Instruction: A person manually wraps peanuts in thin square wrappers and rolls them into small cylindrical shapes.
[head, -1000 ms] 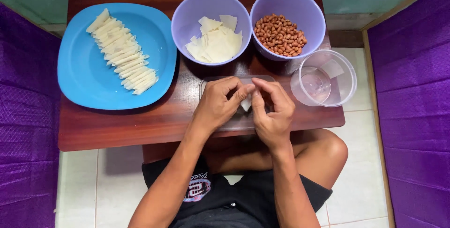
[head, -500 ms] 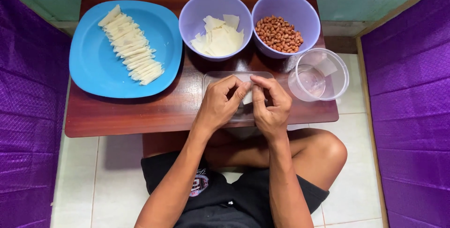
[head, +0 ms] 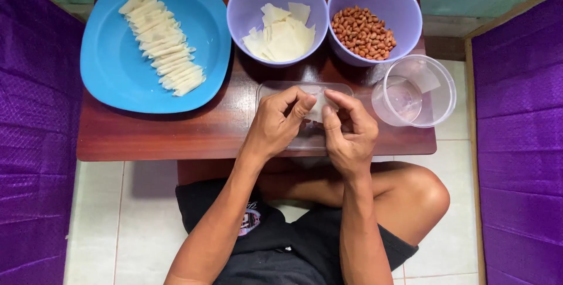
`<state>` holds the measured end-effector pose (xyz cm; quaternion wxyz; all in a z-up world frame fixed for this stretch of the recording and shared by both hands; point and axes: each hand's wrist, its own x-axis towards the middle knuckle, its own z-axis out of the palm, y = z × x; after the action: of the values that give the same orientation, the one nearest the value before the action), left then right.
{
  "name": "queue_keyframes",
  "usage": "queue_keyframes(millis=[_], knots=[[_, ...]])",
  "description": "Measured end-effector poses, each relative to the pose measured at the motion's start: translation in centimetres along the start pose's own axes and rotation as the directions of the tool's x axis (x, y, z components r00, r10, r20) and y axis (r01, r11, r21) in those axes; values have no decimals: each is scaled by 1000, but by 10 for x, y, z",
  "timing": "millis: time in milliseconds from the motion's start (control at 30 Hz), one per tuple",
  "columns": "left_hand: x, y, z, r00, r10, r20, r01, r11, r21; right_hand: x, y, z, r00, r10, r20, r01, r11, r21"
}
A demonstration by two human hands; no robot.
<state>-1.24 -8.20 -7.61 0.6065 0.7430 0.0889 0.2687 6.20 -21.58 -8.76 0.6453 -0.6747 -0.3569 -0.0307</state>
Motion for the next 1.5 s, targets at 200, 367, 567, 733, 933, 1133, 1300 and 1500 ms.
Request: queue_keyframes(millis=[200,367,567,733,933,1133,1300,1500], knots=[[3,8,-3,999,5,42,-6,1000,30,-1,10,-7,998,53,-16,-54,998,-34],[1,5,-4,997,-14,72,12,999,38,-2,11,-10,982,188,4,-188,979,74],[7,-2,-1,998,11,58,-14,999,41,2,15,-10,976,216,34,-219,966,135],[7,3,0,998,-9,58,8,1000,20,5,15,-10,982,186,9,-186,970,155],[9,0,-1,999,9,51,-10,999,32,7,11,-7,985,172,-3,-170,972,161],[5,0,-2,998,37,56,-39,998,47,5,11,-4,986,168,12,-169,977,130],[8,10,-13,990,37,133,-40,999,22,4,15,-5,980,175,96,-191,962,197],[12,20,-33,946,-15,323,19,1000,-7,5,4,-11,967,218,130,-242,945,219]])
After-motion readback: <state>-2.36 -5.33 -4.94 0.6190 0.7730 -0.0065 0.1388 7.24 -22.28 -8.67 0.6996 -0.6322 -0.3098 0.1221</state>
